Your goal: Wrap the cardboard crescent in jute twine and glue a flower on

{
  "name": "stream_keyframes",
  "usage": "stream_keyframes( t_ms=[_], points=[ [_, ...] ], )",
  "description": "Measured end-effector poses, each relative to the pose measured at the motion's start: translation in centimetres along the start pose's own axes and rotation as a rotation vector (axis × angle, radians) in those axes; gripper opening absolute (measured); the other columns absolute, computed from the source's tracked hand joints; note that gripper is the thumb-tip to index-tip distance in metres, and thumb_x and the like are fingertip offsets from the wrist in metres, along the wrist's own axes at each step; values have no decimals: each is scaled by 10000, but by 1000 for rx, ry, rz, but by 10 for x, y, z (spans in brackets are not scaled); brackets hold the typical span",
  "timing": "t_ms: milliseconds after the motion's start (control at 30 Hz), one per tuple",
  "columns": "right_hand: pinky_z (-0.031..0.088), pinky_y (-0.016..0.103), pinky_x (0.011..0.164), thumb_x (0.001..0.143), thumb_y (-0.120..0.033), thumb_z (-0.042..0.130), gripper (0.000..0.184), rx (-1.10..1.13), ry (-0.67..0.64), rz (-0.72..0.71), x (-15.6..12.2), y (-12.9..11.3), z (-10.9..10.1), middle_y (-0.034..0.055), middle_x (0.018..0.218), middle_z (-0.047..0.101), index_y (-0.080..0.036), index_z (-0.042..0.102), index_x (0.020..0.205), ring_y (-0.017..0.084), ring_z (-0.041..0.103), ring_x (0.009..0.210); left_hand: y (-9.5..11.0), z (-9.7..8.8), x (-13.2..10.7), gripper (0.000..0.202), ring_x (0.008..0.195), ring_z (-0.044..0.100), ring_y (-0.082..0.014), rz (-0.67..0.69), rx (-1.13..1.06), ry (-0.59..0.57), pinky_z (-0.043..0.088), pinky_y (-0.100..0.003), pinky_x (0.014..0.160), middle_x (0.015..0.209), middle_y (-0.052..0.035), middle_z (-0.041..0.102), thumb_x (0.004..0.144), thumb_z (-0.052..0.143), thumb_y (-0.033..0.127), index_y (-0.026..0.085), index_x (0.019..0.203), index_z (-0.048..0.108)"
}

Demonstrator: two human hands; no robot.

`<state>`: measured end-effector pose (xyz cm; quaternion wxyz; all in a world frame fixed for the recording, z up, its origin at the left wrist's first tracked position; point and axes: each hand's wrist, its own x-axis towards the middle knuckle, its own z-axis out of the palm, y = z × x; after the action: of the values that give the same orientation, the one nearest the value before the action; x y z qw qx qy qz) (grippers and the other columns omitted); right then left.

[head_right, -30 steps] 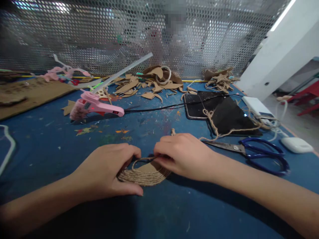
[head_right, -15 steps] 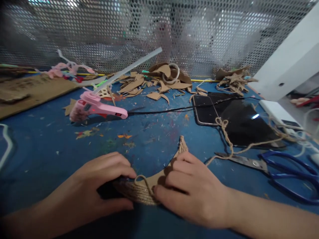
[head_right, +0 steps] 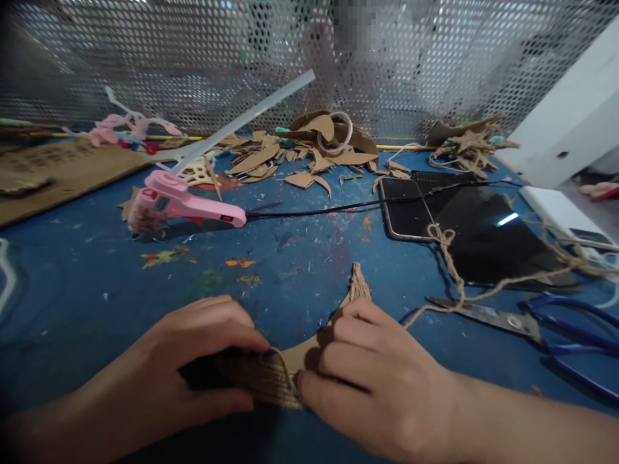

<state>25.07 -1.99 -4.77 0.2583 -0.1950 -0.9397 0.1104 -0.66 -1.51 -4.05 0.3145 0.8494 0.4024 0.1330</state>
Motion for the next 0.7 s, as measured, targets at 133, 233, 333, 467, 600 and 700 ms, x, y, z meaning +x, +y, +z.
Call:
stream_keyframes(
  t_ms=[133,233,333,467,600,700],
  points=[
    [376,356,690,942,-133,459,222,-12,-10,-7,-1,0,1,17,694,636,-162,676,973,149,528,668,1,0,0,330,832,566,-180,-20,19,-5,397,-294,719,900,16,636,734,752,369,293,1037,646],
    [376,355,687,933,-126,477,204,-8,-5,-3,-1,0,2,19,712,643,-160,672,978,149,531,679,2,-1,1,279,824,562,-180,-28,14,-36,399,-294,723,884,12,630,750,734,393,295,1000,662],
    [383,351,685,928,-125,480,196,-13,6,4,-3,1,2,20,705,642,-160,668,971,148,533,673,3,-1,2,248,813,560,-173,-37,-1,-36,403,-288,723,872,12,629,751,735,390,279,963,668],
    [400,353,733,906,-140,523,168,-15,11,44,-5,3,1,25,762,659,-184,638,1020,157,572,733,3,-1,1,213,790,556,-165,-35,-2,-21,404,-277,699,849,15,629,753,738,371,275,930,668],
    [407,342,728,883,-137,565,173,33,66,96,-6,8,-1,35,811,673,-184,611,1043,154,590,757,2,0,0,208,762,556,-160,-15,-11,-4,399,-278,682,829,20,639,753,742,360,269,922,661],
    [410,328,721,887,-178,592,170,131,54,117,-6,13,-1,22,799,674,-187,608,1056,142,583,739,3,0,0,205,753,563,-157,-13,-5,15,398,-282,683,830,29,650,751,749,339,265,916,652]
  ],
)
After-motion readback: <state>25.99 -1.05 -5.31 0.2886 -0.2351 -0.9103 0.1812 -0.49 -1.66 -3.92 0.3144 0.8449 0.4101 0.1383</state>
